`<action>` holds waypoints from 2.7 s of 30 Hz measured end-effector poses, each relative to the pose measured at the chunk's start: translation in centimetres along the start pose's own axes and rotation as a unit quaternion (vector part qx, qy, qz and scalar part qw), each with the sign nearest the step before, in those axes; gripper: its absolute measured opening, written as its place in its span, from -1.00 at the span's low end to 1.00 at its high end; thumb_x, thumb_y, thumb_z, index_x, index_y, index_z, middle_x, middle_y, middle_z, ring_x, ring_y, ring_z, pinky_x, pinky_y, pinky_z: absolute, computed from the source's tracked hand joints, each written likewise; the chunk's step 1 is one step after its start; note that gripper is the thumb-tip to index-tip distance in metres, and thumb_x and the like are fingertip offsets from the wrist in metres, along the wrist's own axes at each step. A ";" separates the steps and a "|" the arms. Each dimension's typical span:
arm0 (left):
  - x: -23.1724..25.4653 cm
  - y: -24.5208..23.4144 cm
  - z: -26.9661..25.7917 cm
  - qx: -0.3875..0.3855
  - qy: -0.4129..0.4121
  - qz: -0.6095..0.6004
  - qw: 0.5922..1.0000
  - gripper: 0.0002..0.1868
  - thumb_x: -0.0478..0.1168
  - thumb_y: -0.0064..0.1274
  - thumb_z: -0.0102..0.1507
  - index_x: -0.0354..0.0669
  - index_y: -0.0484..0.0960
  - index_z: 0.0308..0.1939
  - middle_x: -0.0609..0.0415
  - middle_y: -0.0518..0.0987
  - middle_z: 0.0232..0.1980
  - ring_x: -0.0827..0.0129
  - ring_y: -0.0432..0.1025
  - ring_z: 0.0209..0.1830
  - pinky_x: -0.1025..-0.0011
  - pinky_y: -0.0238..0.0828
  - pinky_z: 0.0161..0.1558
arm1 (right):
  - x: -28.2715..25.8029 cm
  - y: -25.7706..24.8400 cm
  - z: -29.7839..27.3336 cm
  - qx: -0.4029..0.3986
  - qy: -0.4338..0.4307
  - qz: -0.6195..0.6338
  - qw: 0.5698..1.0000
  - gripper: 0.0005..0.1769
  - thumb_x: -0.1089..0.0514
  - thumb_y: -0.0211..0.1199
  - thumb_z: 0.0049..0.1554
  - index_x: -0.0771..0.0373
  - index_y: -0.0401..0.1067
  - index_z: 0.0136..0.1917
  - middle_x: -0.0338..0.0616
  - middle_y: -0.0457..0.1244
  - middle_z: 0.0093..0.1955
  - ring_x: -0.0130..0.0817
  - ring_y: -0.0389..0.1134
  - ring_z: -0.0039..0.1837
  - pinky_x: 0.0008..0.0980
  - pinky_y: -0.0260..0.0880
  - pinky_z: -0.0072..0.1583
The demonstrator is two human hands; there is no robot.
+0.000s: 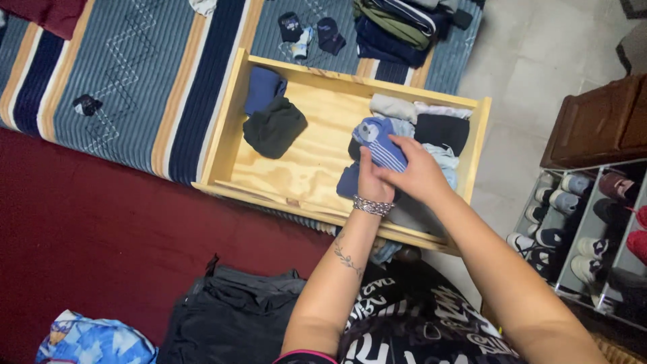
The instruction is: Organize folded clothes and socks into a dresser drawer.
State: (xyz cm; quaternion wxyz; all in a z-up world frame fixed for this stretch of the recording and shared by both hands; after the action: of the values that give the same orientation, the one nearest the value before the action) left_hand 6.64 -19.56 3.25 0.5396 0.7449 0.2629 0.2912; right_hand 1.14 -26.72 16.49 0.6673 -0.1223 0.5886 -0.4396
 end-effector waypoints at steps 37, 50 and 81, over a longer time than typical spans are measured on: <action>4.2 -4.9 -8.5 0.010 0.068 0.844 0.532 -0.62 -0.50 -0.03 0.01 -0.20 0.57 -0.10 -0.21 0.52 0.25 -0.13 0.33 0.31 0.08 0.21 0.36 | 24.9 12.5 6.5 -0.197 0.246 -0.176 0.933 -0.59 -0.05 0.40 0.14 0.15 0.49 0.19 0.21 0.38 0.07 0.18 0.40 0.16 0.02 0.36 0.19; 8.8 -2.9 -7.1 0.027 0.176 0.877 0.445 -0.74 -0.34 0.07 0.15 -0.18 0.61 -0.07 -0.16 0.53 0.24 -0.09 0.32 0.35 0.00 0.15 0.37 | 21.4 12.0 4.4 -0.149 0.022 -0.259 0.954 -0.62 0.08 0.34 0.10 0.05 0.53 0.22 -0.13 0.36 0.10 -0.11 0.38 0.18 -0.02 0.34 0.25; 1.8 -6.5 0.7 -0.096 -0.068 0.949 0.292 -0.19 0.20 0.04 0.27 0.02 0.24 0.53 0.02 0.03 0.65 0.09 -0.19 0.68 -0.32 -0.32 0.50 | 16.5 9.5 2.6 -0.025 -0.004 -0.212 0.977 -0.70 0.07 0.31 0.13 0.13 0.57 0.13 -0.12 0.34 0.21 -0.07 0.29 0.32 0.01 0.22 0.31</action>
State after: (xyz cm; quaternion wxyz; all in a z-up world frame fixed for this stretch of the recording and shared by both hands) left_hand 7.91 -16.94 -2.87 -0.0293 0.4347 -0.6954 0.5715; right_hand 6.35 -34.15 -0.48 0.5581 -0.2626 0.5575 -0.5557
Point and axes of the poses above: each hand's wrist, its own z-axis towards the middle knuckle, its own y-axis out of the palm, x = y × z, the point moved 3 cm from there along z, towards the middle knuckle
